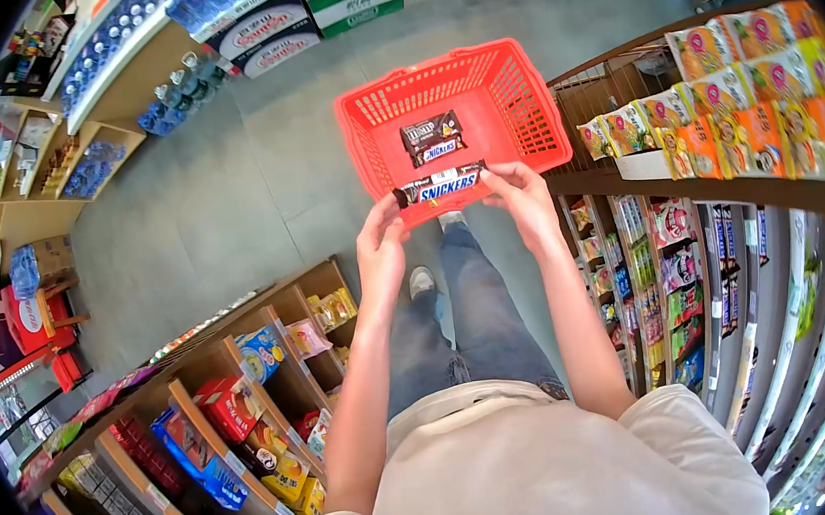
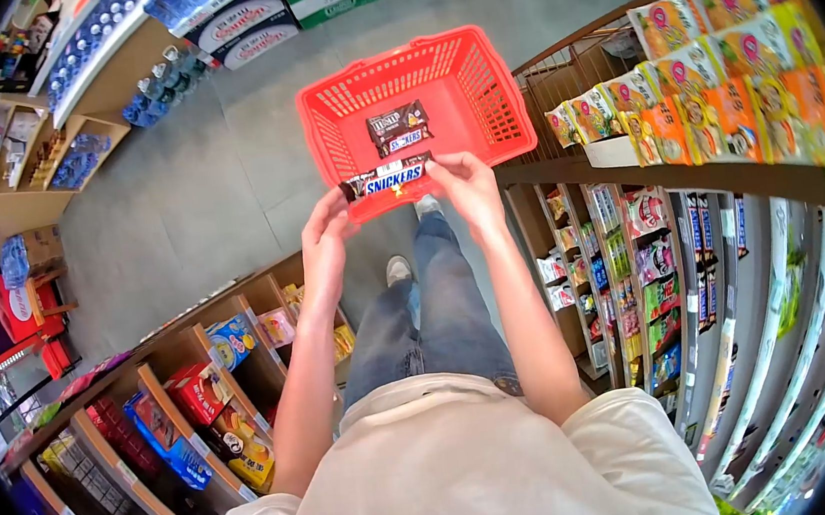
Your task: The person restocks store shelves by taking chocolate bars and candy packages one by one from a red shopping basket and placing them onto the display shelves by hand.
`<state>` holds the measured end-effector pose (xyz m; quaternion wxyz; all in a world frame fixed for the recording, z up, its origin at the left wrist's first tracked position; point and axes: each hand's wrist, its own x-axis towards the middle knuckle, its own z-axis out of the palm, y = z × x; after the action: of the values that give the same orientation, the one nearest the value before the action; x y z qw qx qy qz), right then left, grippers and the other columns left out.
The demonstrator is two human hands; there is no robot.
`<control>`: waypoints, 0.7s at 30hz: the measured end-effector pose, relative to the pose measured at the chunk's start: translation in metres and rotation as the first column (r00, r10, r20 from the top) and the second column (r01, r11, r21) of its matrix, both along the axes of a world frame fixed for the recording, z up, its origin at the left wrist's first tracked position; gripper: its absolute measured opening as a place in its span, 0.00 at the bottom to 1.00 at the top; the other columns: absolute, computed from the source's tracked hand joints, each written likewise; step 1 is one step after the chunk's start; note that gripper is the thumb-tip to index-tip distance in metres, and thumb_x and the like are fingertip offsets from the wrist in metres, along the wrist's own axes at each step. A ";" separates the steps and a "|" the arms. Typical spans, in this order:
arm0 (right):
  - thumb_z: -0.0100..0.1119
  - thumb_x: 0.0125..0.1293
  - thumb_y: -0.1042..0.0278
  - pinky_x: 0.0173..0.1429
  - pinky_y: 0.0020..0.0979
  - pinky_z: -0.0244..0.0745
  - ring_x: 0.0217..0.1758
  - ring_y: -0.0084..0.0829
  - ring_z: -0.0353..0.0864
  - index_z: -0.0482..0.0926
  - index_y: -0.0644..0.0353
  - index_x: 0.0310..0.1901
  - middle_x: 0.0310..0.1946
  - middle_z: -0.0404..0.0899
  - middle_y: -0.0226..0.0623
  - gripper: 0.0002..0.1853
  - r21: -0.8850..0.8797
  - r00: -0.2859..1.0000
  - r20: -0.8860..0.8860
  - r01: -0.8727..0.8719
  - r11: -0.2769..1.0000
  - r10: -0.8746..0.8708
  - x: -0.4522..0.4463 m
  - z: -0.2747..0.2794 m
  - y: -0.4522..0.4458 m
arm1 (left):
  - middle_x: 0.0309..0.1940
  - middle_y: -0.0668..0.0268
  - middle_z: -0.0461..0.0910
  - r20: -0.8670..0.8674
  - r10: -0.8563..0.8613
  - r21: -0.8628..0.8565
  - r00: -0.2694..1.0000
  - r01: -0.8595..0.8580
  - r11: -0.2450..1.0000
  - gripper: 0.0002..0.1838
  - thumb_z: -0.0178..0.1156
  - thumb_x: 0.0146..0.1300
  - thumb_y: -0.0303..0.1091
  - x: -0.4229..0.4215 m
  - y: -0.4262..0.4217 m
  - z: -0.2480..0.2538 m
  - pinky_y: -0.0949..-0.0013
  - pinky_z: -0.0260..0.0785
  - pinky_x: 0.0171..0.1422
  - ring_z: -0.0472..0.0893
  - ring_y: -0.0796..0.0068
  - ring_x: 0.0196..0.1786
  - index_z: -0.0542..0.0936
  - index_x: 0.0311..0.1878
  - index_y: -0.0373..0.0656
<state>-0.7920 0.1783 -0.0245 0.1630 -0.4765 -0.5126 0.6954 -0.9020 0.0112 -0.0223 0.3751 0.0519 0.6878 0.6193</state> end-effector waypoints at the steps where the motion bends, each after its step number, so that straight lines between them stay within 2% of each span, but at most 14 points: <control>1: 0.62 0.59 0.68 0.40 0.25 0.75 0.39 0.24 0.78 0.75 0.67 0.42 0.38 0.79 0.39 0.14 0.007 1.000 -0.019 0.008 1.000 -0.008 0.005 0.011 -0.008 | 0.56 0.58 0.71 0.011 -0.010 0.033 1.000 0.010 0.999 0.21 0.43 0.63 0.25 0.002 -0.007 0.014 0.66 0.65 0.59 0.69 0.69 0.59 0.68 0.60 0.36; 4: 0.61 0.60 0.67 0.40 0.24 0.75 0.39 0.24 0.78 0.75 0.67 0.42 0.37 0.79 0.38 0.13 -0.032 0.995 -0.091 0.026 0.999 -0.029 0.026 0.044 -0.024 | 0.51 0.60 0.74 -0.031 0.003 0.115 1.000 0.000 0.993 0.17 0.45 0.65 0.27 0.010 -0.021 0.037 0.67 0.70 0.53 0.73 0.72 0.54 0.73 0.56 0.36; 7: 0.61 0.61 0.67 0.40 0.23 0.74 0.36 0.22 0.78 0.76 0.67 0.40 0.35 0.80 0.36 0.12 0.017 0.991 -0.127 0.048 0.999 -0.046 0.055 0.067 -0.029 | 0.41 0.64 0.79 -0.042 -0.017 0.219 0.999 0.026 0.975 0.15 0.53 0.66 0.33 0.021 -0.020 0.056 0.73 0.73 0.42 0.76 0.79 0.40 0.76 0.51 0.35; 12: 0.59 0.62 0.67 0.39 0.23 0.74 0.32 0.20 0.77 0.77 0.66 0.39 0.31 0.80 0.33 0.10 0.121 0.973 -0.168 0.182 0.976 -0.161 0.118 0.095 -0.035 | 0.36 0.64 0.78 -0.073 -0.206 0.301 0.976 0.219 0.928 0.16 0.54 0.65 0.33 0.045 0.004 0.078 0.73 0.74 0.41 0.76 0.80 0.35 0.75 0.51 0.32; 14: 0.58 0.62 0.68 0.39 0.22 0.74 0.31 0.20 0.78 0.78 0.65 0.38 0.31 0.81 0.32 0.09 0.157 0.956 -0.173 0.262 0.952 -0.235 0.148 0.107 -0.042 | 0.35 0.65 0.79 -0.040 -0.236 0.323 0.971 0.236 0.916 0.14 0.54 0.65 0.32 0.063 0.018 0.085 0.74 0.73 0.38 0.76 0.80 0.32 0.77 0.49 0.33; 16: 0.59 0.62 0.68 0.39 0.22 0.75 0.31 0.21 0.79 0.77 0.66 0.39 0.32 0.80 0.34 0.09 0.181 0.936 -0.131 0.346 0.921 -0.326 0.180 0.119 -0.050 | 0.32 0.65 0.78 -0.032 -0.342 0.356 0.939 0.330 0.874 0.13 0.53 0.66 0.31 0.083 0.030 0.093 0.74 0.73 0.37 0.76 0.80 0.32 0.76 0.49 0.32; 18: 0.59 0.62 0.68 0.39 0.22 0.75 0.31 0.21 0.79 0.77 0.66 0.39 0.32 0.80 0.34 0.10 0.175 0.899 -0.185 0.427 0.887 -0.396 0.212 0.119 -0.057 | 0.29 0.66 0.77 -0.042 -0.453 0.387 0.891 0.432 0.814 0.13 0.52 0.66 0.30 0.105 0.042 0.093 0.73 0.73 0.36 0.75 0.80 0.30 0.76 0.48 0.31; 21: 0.59 0.62 0.69 0.39 0.23 0.75 0.32 0.22 0.79 0.78 0.67 0.39 0.32 0.81 0.35 0.10 0.154 0.834 -0.209 0.544 0.825 -0.511 0.250 0.121 -0.072 | 0.26 0.66 0.75 0.061 -0.550 0.409 0.833 0.482 0.775 0.13 0.52 0.65 0.28 0.136 0.052 0.093 0.72 0.74 0.34 0.74 0.80 0.27 0.75 0.48 0.30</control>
<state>-0.5415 0.1066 0.0962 0.4382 -0.5234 -0.4153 0.6014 -0.7660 0.0634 0.0711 0.5734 0.2549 0.4783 0.6144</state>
